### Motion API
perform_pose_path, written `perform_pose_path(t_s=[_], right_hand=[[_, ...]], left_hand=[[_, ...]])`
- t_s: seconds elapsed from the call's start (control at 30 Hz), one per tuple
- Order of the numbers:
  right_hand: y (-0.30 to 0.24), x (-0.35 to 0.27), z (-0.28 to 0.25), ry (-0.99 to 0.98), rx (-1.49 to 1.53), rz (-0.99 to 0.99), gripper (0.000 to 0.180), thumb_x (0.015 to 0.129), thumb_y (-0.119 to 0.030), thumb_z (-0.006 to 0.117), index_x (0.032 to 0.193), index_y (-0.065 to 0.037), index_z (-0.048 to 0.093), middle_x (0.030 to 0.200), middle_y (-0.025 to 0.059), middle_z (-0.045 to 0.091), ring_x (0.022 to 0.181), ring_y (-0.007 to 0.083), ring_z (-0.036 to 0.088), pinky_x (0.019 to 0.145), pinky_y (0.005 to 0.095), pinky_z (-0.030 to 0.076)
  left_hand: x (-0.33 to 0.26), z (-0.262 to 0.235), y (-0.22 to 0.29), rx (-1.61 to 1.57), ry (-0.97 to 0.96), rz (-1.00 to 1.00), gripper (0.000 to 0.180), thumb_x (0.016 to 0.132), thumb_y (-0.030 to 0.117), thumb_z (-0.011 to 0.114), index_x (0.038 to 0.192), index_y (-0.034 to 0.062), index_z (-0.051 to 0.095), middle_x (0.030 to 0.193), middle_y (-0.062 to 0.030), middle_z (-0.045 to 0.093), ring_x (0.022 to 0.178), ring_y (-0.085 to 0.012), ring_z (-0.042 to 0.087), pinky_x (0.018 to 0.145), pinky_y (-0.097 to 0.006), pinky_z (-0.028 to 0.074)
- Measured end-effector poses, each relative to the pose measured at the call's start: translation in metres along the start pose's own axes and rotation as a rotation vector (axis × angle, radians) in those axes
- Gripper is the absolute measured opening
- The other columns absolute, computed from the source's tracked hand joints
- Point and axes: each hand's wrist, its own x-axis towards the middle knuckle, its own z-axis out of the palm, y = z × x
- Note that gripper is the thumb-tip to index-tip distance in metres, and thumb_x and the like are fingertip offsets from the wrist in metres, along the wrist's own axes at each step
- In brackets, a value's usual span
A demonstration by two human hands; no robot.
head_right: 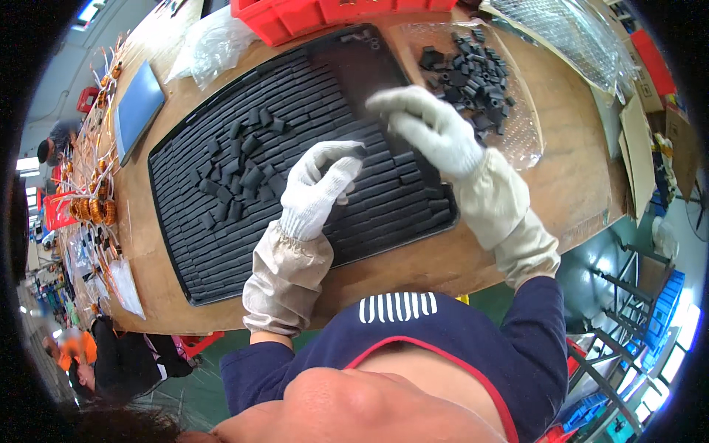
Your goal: The person is assembling small black plastic components by hand. They pick up a cylindrical piece and a cap-like piece, fit them together, and place the assembled unit onto a black tray. This process is repeated continuously throughout the video.
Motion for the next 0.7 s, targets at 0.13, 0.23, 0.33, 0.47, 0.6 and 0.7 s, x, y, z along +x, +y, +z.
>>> perform_pose_path(t_s=[0.13, 0.23, 0.33, 0.47, 0.6, 0.7], right_hand=[[0.006, -0.041, 0.004, 0.056, 0.215, 0.064, 0.031, 0.099, -0.004, 0.054, 0.130, -0.002, 0.058, 0.115, 0.0081, 0.064, 0.101, 0.0136, 0.062, 0.090, 0.0289, 0.052], [0.016, -0.053, -0.004, 0.157, 0.408, 0.042, 0.026, 0.097, -0.003, 0.057, 0.123, -0.002, 0.059, 0.114, 0.0081, 0.065, 0.100, 0.0141, 0.064, 0.088, 0.0289, 0.052], [0.022, -0.059, -0.016, 0.188, 0.460, 0.088, 0.023, 0.095, -0.001, 0.060, 0.117, -0.004, 0.060, 0.111, 0.0062, 0.067, 0.099, 0.0125, 0.064, 0.087, 0.0278, 0.052], [0.024, -0.062, -0.017, 0.165, 0.478, 0.002, 0.023, 0.094, -0.002, 0.062, 0.117, -0.005, 0.060, 0.109, 0.0048, 0.069, 0.096, 0.0104, 0.063, 0.083, 0.0255, 0.051], [0.019, -0.066, -0.012, 0.153, 0.486, -0.014, 0.022, 0.093, 0.001, 0.063, 0.114, -0.004, 0.060, 0.109, 0.0067, 0.068, 0.099, 0.0120, 0.064, 0.087, 0.0270, 0.051], [0.022, -0.065, -0.013, 0.167, 0.408, -0.093, 0.019, 0.091, 0.004, 0.065, 0.109, -0.002, 0.061, 0.109, 0.0086, 0.067, 0.101, 0.0148, 0.065, 0.089, 0.0290, 0.052]], left_hand=[[-0.001, 0.011, -0.001, -0.055, -0.137, -0.021, 0.033, 0.095, 0.020, 0.069, 0.123, 0.0031, 0.064, 0.092, -0.0013, 0.065, 0.068, -0.0035, 0.052, 0.058, -0.018, 0.045], [-0.003, 0.016, -0.003, -0.160, -0.266, -0.057, 0.033, 0.096, 0.016, 0.067, 0.125, 0.0014, 0.063, 0.092, -0.0040, 0.064, 0.067, -0.0042, 0.050, 0.056, -0.018, 0.041], [0.000, 0.017, -0.006, -0.167, -0.299, -0.068, 0.034, 0.095, 0.014, 0.066, 0.126, -0.0001, 0.063, 0.091, -0.0041, 0.063, 0.067, -0.0051, 0.050, 0.056, -0.018, 0.040], [0.010, 0.020, -0.002, -0.006, -0.293, -0.057, 0.028, 0.095, 0.012, 0.065, 0.122, 0.0045, 0.067, 0.093, 0.0017, 0.065, 0.072, -0.0018, 0.053, 0.060, -0.017, 0.043], [0.025, 0.034, 0.009, 0.217, -0.206, -0.113, 0.026, 0.094, 0.012, 0.066, 0.118, 0.0043, 0.067, 0.094, 0.0018, 0.067, 0.075, -0.0012, 0.056, 0.063, -0.018, 0.046], [0.031, 0.045, 0.010, 0.258, -0.218, -0.059, 0.027, 0.094, 0.014, 0.067, 0.119, 0.0046, 0.068, 0.093, 0.0014, 0.066, 0.070, -0.0023, 0.053, 0.061, -0.018, 0.044]])
